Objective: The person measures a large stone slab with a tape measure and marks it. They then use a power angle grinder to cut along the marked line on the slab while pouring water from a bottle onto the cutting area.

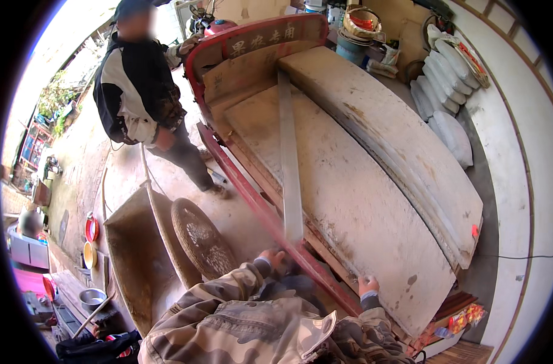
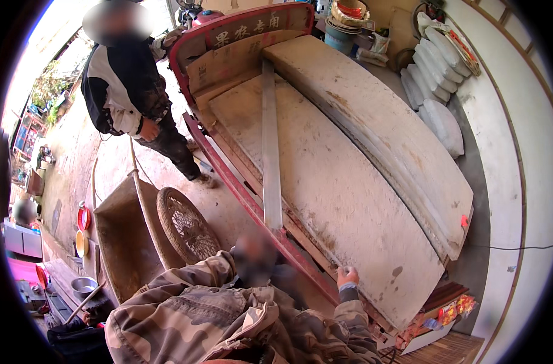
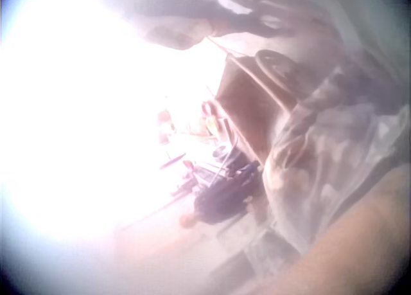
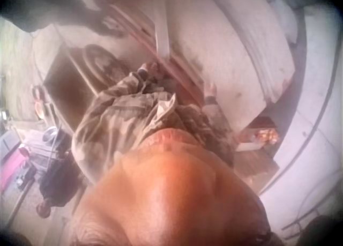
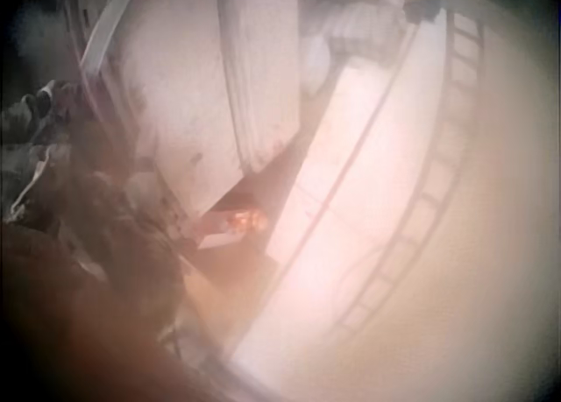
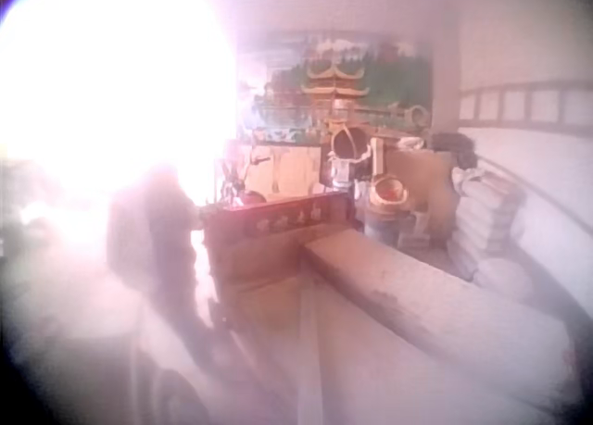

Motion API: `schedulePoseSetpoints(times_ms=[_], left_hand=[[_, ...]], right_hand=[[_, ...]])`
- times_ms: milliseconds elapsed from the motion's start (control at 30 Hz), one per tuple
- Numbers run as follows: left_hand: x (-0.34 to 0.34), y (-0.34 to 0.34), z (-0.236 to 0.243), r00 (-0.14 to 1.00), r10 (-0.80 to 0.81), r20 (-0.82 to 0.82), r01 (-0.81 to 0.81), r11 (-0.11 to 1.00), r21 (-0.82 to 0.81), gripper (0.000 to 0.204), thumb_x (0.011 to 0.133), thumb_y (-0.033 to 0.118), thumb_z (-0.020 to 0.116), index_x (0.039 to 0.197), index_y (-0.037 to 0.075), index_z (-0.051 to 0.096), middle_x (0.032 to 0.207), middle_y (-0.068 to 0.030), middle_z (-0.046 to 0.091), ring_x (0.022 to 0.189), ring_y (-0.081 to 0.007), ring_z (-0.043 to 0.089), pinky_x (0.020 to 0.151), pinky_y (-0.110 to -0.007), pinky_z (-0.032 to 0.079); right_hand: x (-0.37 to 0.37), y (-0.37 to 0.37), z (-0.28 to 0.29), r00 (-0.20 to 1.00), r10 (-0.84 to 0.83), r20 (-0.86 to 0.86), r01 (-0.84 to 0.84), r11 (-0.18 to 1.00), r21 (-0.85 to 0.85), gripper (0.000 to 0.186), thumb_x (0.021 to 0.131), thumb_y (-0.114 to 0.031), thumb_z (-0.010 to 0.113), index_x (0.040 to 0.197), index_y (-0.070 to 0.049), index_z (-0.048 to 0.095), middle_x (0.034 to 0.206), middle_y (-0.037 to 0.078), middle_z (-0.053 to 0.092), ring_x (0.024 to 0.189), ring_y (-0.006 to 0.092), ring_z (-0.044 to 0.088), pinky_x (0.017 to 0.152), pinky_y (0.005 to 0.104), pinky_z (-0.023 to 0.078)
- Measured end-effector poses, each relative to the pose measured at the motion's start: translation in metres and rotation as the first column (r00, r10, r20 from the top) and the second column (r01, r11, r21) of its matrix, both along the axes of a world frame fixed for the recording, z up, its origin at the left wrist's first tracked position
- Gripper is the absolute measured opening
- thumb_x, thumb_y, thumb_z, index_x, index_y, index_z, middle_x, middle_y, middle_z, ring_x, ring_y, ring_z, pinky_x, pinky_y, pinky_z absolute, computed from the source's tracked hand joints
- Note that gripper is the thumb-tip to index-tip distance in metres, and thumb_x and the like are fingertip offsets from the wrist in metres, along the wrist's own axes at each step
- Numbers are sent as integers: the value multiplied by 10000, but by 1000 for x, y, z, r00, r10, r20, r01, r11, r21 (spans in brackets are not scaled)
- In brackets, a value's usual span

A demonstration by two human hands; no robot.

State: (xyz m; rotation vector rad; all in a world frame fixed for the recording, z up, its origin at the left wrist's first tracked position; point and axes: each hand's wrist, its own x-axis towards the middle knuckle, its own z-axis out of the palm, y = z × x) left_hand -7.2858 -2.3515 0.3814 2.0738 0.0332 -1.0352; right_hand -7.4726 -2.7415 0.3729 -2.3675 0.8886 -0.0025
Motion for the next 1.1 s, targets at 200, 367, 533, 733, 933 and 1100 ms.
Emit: schedulePoseSetpoints(times_ms=[200, 367, 533, 733, 933, 1100], left_hand=[[-55, 28, -32, 882, -373, 287, 265, 898, 352, 308, 921, 363, 461, 1046, 164, 659, 1018, -202, 653, 964, -377, 623, 853, -448, 495], [-141, 10, 9, 885, -105, 454, 83, 994, 68, 387, 878, 387, 538, 1016, 47, 661, 937, -227, 662, 905, -371, 644, 781, -434, 509], [-265, -7, -32, 990, 71, 122, -77, 996, 45, 527, 842, 495, 563, 1036, 21, 687, 1032, -238, 667, 1005, -372, 633, 873, -418, 490], [-335, -4, -40, 985, -171, 5, 171, 983, 71, 528, 841, 490, 585, 1071, 24, 676, 1087, -224, 660, 1048, -376, 615, 907, -421, 486], [-349, -8, -66, 998, 54, 11, -55, 969, 242, 451, 849, 436, 591, 984, 14, 673, 995, -243, 669, 968, -387, 627, 826, -431, 504], [-413, 51, -138, 881, -471, -44, 382, 653, 654, 386, 941, 374, 434, 1153, 123, 637, 1148, -181, 640, 1050, -353, 621, 892, -433, 499]], right_hand=[[-97, 73, 13, 950, 304, -75, -263, 905, 335, 338, 804, -349, 677, 876, -19, 695, 887, 203, 687, 866, 322, 665, 767, 408, 512], [-223, 41, -33, 809, 496, -316, -398, 857, 327, 402, 867, -427, 578, 910, -47, 700, 934, 177, 682, 900, 340, 649, 799, 413, 507], [-301, 16, 41, 835, 446, -323, -390, 893, 225, 413, 801, -465, 631, 881, -63, 683, 898, 204, 675, 889, 373, 646, 766, 457, 503], [-371, -6, 51, 696, 592, -407, -509, 806, 302, 390, 823, -468, 598, 929, -107, 699, 927, 187, 681, 887, 374, 645, 785, 455, 506], [-436, -66, 44, 789, 518, -330, -473, 855, 213, 312, 856, -382, 583, 984, -114, 676, 933, 159, 671, 877, 366, 635, 782, 444, 506], [-482, -106, 66, 929, 356, -103, -313, 902, 298, 316, 851, -363, 598, 934, -65, 666, 897, 192, 664, 853, 377, 636, 765, 452, 504]])
